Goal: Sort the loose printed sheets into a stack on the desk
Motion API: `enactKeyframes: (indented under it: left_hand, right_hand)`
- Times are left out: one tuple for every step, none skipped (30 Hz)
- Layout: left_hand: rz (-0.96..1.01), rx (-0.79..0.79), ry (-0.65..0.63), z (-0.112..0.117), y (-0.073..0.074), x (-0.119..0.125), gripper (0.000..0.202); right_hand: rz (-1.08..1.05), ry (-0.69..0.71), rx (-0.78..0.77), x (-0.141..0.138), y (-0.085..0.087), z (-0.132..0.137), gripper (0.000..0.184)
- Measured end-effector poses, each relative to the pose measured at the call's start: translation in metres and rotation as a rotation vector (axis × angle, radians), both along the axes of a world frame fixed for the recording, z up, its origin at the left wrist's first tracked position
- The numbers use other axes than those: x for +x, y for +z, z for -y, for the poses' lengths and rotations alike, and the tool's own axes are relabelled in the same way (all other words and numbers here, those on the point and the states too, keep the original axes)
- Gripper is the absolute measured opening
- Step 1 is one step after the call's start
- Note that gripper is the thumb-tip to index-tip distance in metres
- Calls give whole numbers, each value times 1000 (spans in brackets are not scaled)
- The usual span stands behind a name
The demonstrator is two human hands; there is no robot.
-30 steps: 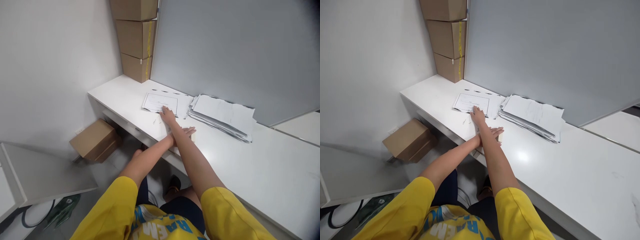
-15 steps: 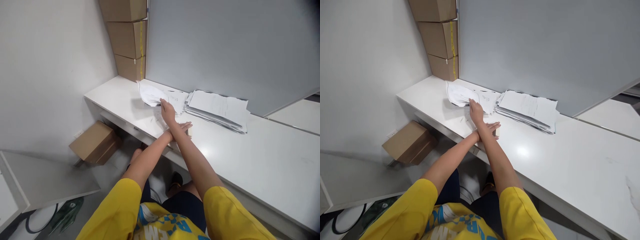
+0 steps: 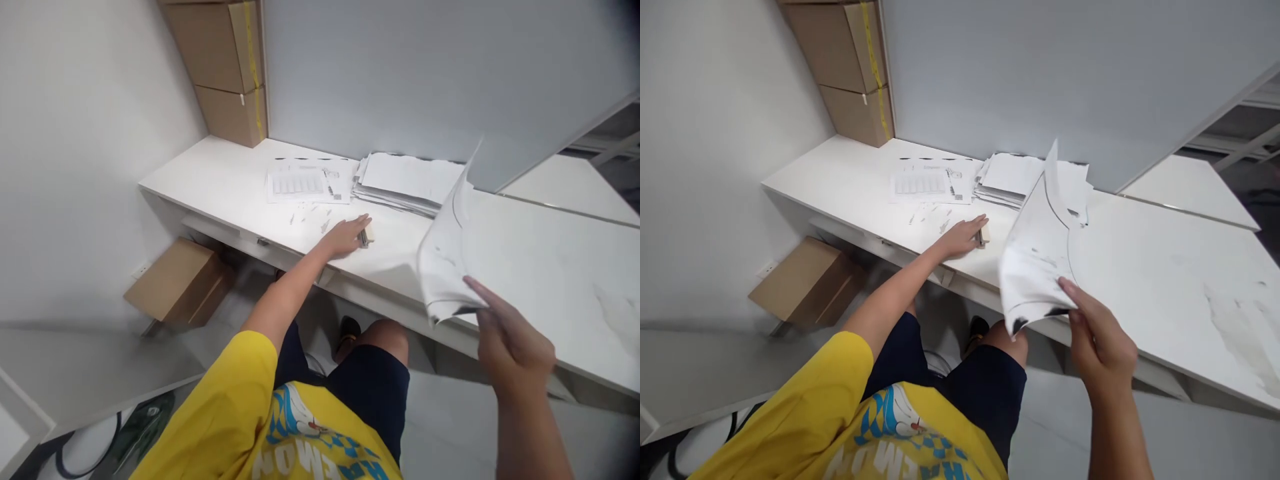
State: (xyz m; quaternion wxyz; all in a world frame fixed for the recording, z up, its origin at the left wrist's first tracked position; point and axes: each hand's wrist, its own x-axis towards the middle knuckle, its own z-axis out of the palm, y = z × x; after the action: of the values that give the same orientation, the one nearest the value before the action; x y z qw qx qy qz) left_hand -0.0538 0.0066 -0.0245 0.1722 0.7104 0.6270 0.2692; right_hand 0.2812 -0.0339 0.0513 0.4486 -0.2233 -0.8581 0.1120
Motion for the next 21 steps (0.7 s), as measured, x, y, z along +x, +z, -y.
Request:
enactKeyframes:
  left_hand:
    - [85,6,-1,-3,-3,-4,64]
    - [184,14,-1,-6,-5,-7,62]
    - [289,24,2,-9,-8,-11,60]
    - [386,35,6,-12,-10,-14,57]
    - [468,46,12,-14,-11,-17,55]
    - [530,52,17,-17,-11,-19,53]
    - [574,54,22,-18,-10,-20,51]
    - [602,55,27,-19,-9,-21,50]
    - [619,53,33,-19,-8,-21,49]
    - [629,48,37,-19,-6,-21,49]
    - [638,41,40,-19,-4,-21,49]
    - [650,35,44,-18,-3,-20,49]
    - [665,31,51,-17,-2,-20,48]
    - [682,26,57,-17,-1,-20,48]
    - [701,21,66,-16,0,-20,47]
    - [719,17,78,-16,1,-20,47]
    - [736,13,90,-16,3,-20,47]
    - [751,9,103,-15,4,-20,46]
    - [764,6,115,-15,6,-21,46]
    - [777,7,127,-14,8,-22,47]
    - [792,11,140,-14,10,-23,47]
  right_hand:
    - [52,25,19,9,-8,7,52]
    - [112,52,43,15,-16,13,54]
    - [180,78,72,18,-25,20,57]
    - [244,91,98,19,-34,26,58]
    - [300,93,118,18,-43,31,59]
    - [347,90,129,16,-52,36,60]
    - [386,87,133,14,-59,39,60]
    - [418,81,132,12,-65,41,59]
    - [444,73,127,10,-70,42,59]
    - [463,63,122,9,-74,41,59]
    - [476,52,116,7,-76,38,59]
    - [483,43,113,7,-78,34,59]
    - [489,41,109,6,-79,29,59]
    - [494,45,107,5,-80,23,60]
    - [499,58,105,4,-81,16,60]
    - [505,73,101,3,-81,10,61]
    - [511,88,96,3,-81,3,61]
    - [520,102,90,2,-81,-3,62]
    - [528,114,84,1,-81,-9,62]
    - [534,124,80,1,-81,-14,63]
    - [538,132,78,1,-81,-17,64]
